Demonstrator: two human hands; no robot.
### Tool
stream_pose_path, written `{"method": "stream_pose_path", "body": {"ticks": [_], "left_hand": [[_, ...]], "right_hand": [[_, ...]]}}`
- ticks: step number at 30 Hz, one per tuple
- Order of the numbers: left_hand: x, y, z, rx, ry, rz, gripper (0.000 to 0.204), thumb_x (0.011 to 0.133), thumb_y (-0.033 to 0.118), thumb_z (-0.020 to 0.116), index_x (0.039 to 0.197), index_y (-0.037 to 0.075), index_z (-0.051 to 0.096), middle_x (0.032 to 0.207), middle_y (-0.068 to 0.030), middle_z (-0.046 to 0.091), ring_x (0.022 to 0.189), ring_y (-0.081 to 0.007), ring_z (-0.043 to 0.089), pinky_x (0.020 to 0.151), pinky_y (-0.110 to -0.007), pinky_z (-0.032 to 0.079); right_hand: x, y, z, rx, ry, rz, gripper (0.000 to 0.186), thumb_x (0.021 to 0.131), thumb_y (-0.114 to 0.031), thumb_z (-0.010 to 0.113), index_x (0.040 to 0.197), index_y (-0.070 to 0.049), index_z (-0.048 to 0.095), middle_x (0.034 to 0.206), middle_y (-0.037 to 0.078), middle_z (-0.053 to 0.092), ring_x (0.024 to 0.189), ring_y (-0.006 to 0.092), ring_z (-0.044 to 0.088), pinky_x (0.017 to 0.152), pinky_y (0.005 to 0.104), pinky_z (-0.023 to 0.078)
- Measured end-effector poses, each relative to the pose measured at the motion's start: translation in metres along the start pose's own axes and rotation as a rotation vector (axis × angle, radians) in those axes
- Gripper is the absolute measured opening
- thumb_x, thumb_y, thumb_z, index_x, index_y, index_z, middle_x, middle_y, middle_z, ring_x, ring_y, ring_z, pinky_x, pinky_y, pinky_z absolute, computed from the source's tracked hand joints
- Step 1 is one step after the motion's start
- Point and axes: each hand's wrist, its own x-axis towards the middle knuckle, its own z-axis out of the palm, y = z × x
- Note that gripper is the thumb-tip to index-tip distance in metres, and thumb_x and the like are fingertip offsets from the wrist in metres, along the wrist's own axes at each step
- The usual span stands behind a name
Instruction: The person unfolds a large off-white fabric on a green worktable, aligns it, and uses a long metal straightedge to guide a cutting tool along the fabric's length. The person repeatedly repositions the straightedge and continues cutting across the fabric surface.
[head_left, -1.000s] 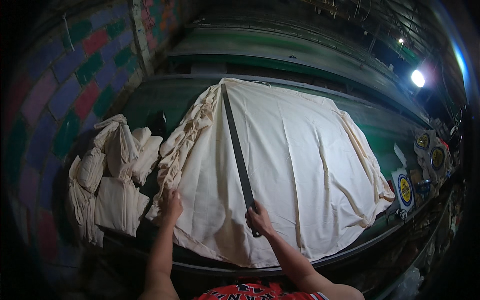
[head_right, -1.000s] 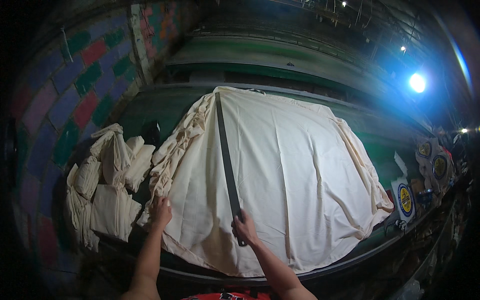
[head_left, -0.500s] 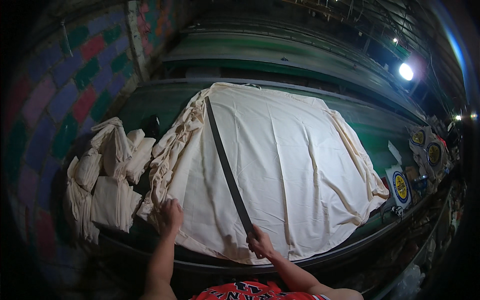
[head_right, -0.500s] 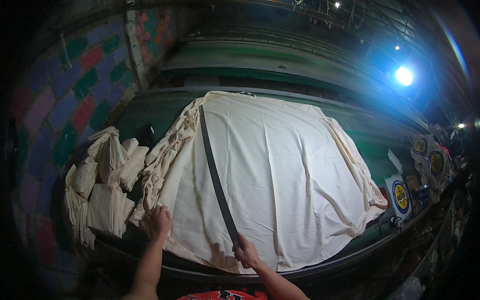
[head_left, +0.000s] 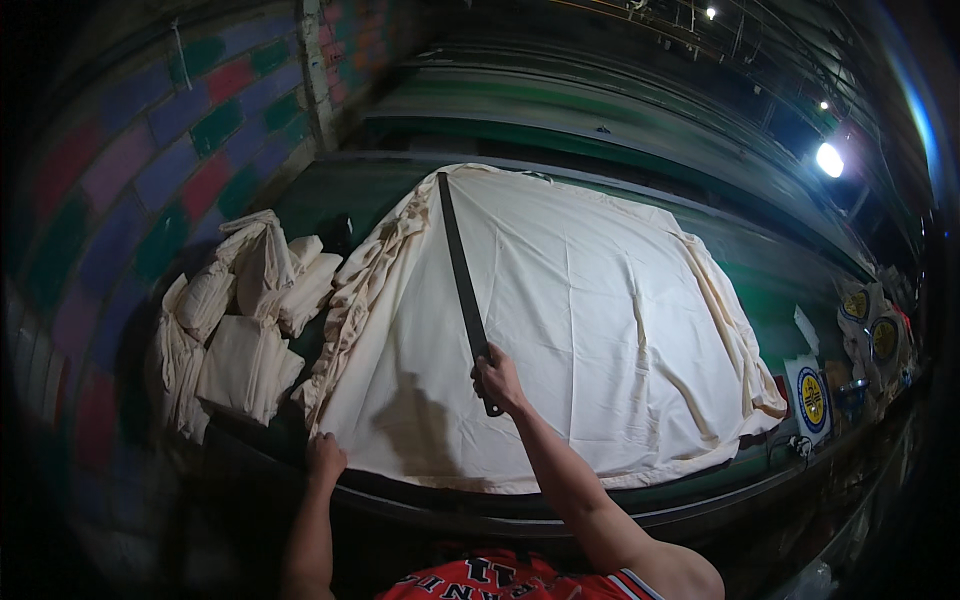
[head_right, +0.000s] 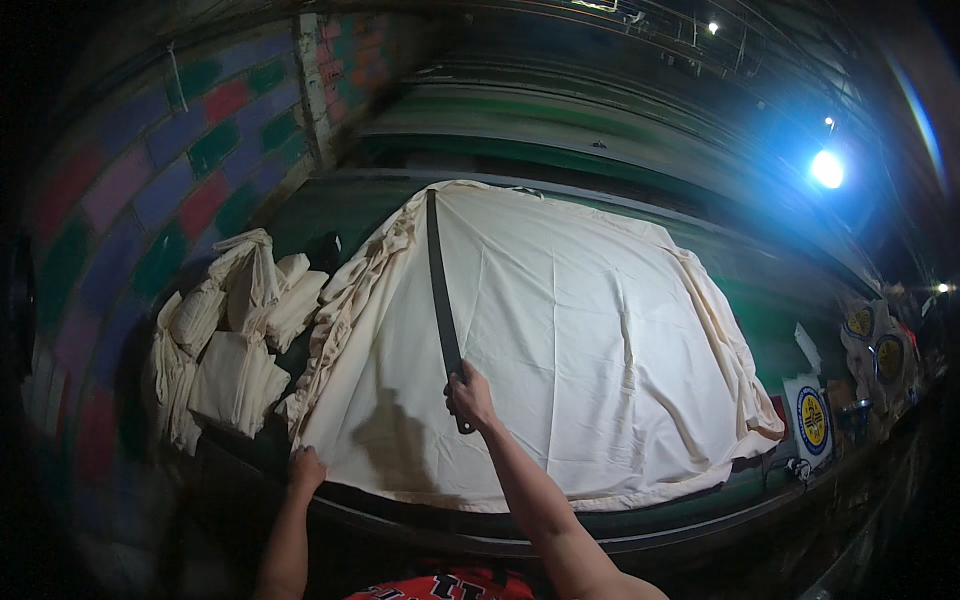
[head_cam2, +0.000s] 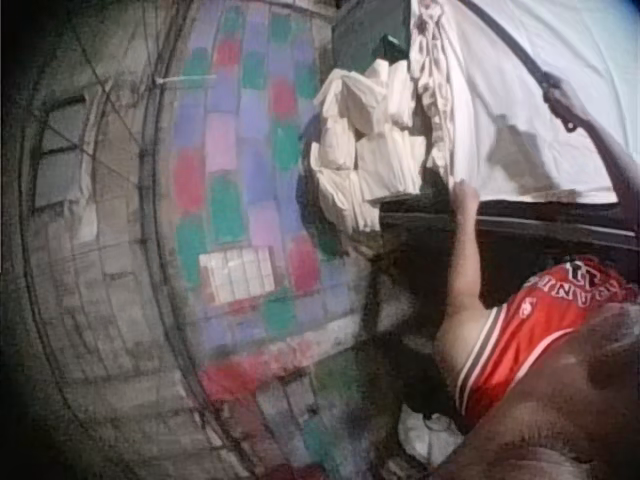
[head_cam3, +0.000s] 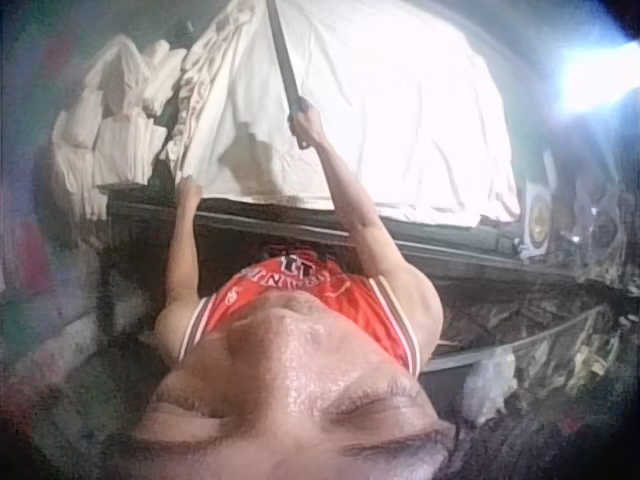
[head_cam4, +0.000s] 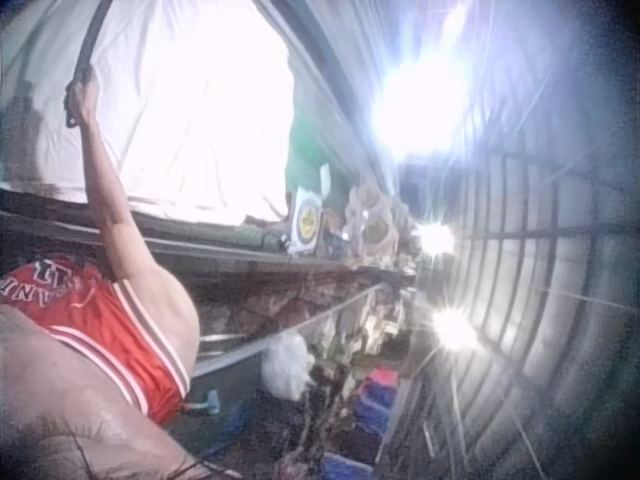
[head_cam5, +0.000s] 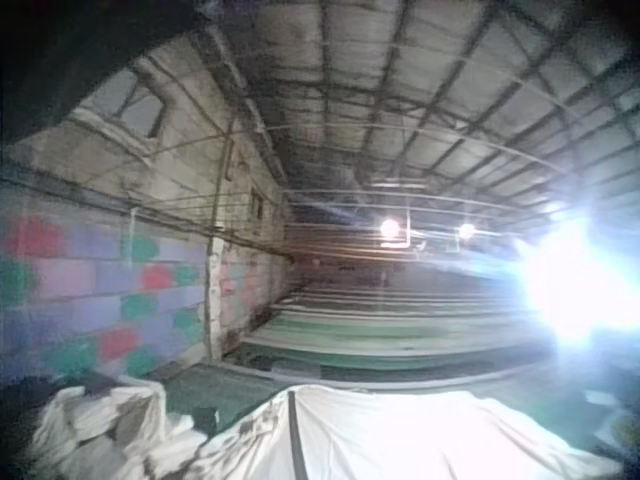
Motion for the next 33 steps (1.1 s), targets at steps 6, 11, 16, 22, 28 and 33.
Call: {"method": "stream_pose_path", "body": {"ticks": [6,11,16,22,28,33], "left_hand": [[-0.02,0.036,0.003,-0.216,0.051,0.455,0.027,0.08,0.019,0.074,0.1,0.003,0.067,0.104,-0.0178,0.065,0.101,-0.0388,0.062,0.089,-0.047,0.05],[-0.06,0.064,0.021,-0.475,-0.194,0.564,0.031,0.085,0.019,0.071,0.113,0.008,0.065,0.111,-0.0141,0.064,0.101,-0.0368,0.063,0.087,-0.044,0.053],[-0.072,0.068,0.02,-0.382,-0.26,0.52,0.027,0.085,0.013,0.068,0.112,0.009,0.065,0.106,-0.0123,0.063,0.101,-0.0351,0.063,0.084,-0.045,0.053],[-0.067,0.084,0.027,-0.357,0.044,0.805,0.018,0.081,0.007,0.067,0.099,0.009,0.066,0.097,-0.0083,0.06,0.095,-0.0334,0.061,0.079,-0.046,0.052],[-0.055,0.079,0.037,-0.248,-0.313,0.707,0.018,0.074,0.008,0.063,0.091,0.008,0.071,0.093,-0.0134,0.065,0.094,-0.0363,0.064,0.081,-0.048,0.052],[-0.054,0.089,0.025,-0.206,-0.429,0.543,0.022,0.072,0.007,0.061,0.09,0.001,0.072,0.092,-0.0227,0.068,0.094,-0.0408,0.066,0.084,-0.048,0.052]], "right_hand": [[-0.011,0.024,0.021,-0.067,0.029,0.065,0.016,0.102,-0.012,0.042,0.109,0.001,0.048,0.072,0.007,0.056,0.052,0.0159,0.055,0.045,0.033,0.047],[-0.07,0.05,0.013,0.01,0.009,0.089,0.017,0.103,-0.013,0.045,0.114,-0.001,0.048,0.073,0.006,0.055,0.053,0.015,0.055,0.044,0.0318,0.047],[-0.086,0.052,0.006,0.03,0.004,0.088,0.016,0.102,-0.013,0.045,0.114,-0.002,0.048,0.074,0.007,0.056,0.053,0.0152,0.055,0.044,0.0314,0.047],[-0.063,0.041,0.002,-0.049,-0.019,0.036,0.032,0.101,-0.013,0.045,0.131,-0.001,0.046,0.073,0.006,0.057,0.052,0.0151,0.056,0.045,0.0322,0.048],[-0.018,0.015,0.016,-0.092,-0.045,-0.017,0.026,0.1,-0.012,0.042,0.122,0.0,0.048,0.073,0.007,0.057,0.052,0.0157,0.057,0.045,0.0325,0.048],[0.002,0.006,0.025,-0.033,-0.032,0.003,0.024,0.1,-0.014,0.042,0.119,0.0,0.049,0.073,0.008,0.058,0.052,0.0162,0.057,0.044,0.0327,0.049]]}}
